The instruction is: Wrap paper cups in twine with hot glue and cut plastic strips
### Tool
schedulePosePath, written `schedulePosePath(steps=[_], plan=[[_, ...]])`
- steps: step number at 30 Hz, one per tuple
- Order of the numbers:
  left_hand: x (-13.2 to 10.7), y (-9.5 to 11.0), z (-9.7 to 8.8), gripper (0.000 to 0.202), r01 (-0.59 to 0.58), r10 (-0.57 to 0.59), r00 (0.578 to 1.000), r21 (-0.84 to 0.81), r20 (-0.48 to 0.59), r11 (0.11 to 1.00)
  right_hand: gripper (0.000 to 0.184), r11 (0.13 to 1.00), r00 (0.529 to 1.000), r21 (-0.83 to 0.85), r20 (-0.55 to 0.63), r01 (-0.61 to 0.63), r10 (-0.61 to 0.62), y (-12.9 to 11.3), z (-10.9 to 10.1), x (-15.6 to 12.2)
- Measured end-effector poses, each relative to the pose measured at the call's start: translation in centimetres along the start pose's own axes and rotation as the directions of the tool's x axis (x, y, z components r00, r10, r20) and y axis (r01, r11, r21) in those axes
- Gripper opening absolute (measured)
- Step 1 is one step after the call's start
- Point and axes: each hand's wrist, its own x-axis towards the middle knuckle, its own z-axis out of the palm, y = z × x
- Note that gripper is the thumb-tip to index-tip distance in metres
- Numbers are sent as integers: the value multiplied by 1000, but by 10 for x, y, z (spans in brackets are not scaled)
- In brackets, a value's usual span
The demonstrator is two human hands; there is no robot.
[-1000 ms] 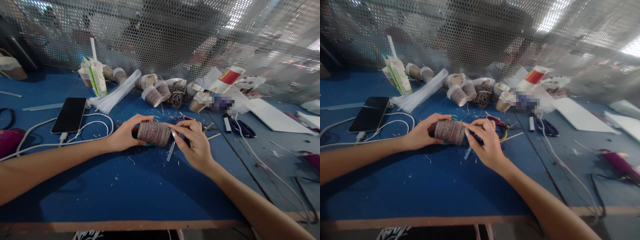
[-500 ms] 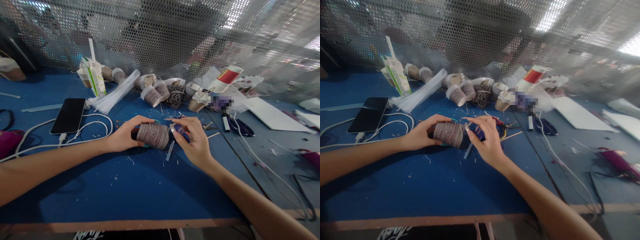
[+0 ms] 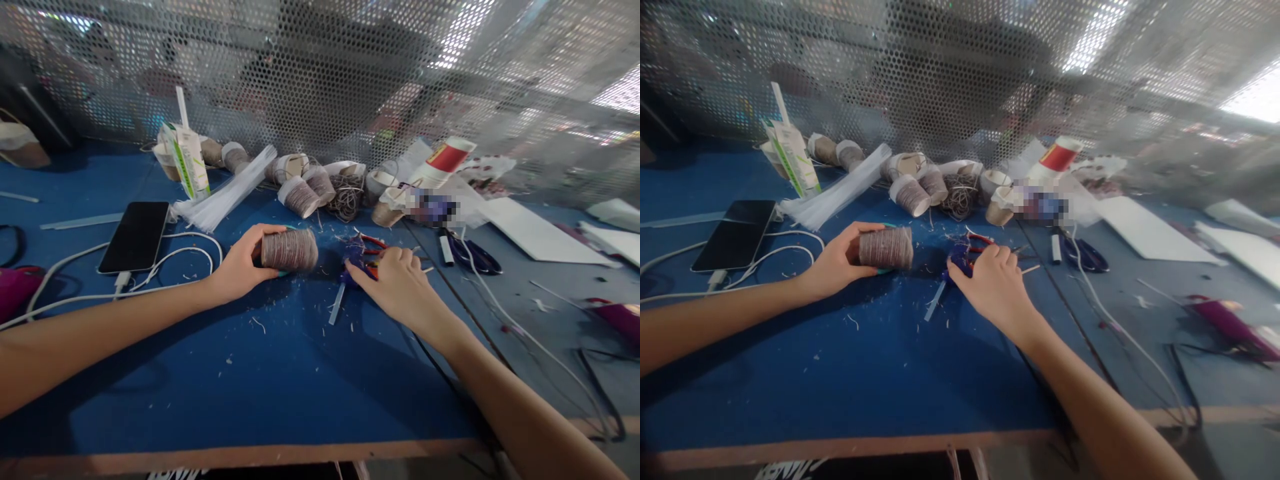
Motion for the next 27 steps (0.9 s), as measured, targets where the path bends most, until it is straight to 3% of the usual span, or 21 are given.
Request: schedulePosePath(steps=[3,6,9,12,15,18,19,21,24,27], plan=[[1,1,0,55,28,-28,1000,27,0,999,60,997,999,-71,27,27,-25,-7,-10,-7],[1,3,-1,59,69,-68,998,-18,16,997,55,990,990,-101,-89,97,-106,-20,-20,-13],[0,5,-1,59,69,-67,996,-47,55,996,36,962,937,-26,-222,272,-271,-32,-25,-16],[0,5,-1,61,69,-59,992,-86,110,994,22,935,909,16,-239,355,-342,-35,-23,-15],[0,2,0,59,50,-39,991,-87,129,995,24,957,934,-73,-212,280,-289,-28,-20,-11],[-1,1,-1,53,-105,106,994,44,-15,994,25,974,981,-186,-120,130,-154,-22,-19,-9],[-2,2,-1,50,-181,194,976,126,-98,975,26,974,991,-206,-70,96,-112,-21,-19,-9],[-5,4,-2,42,-332,408,890,324,-202,886,29,973,997,-220,30,77,-72,-23,-18,-12],[-10,8,-3,31,-472,623,771,534,-135,701,33,971,992,-211,77,113,-98,-26,-15,-16],[-10,10,-2,33,-447,639,755,597,-147,666,34,969,984,-170,41,179,-175,-23,-9,-19]])
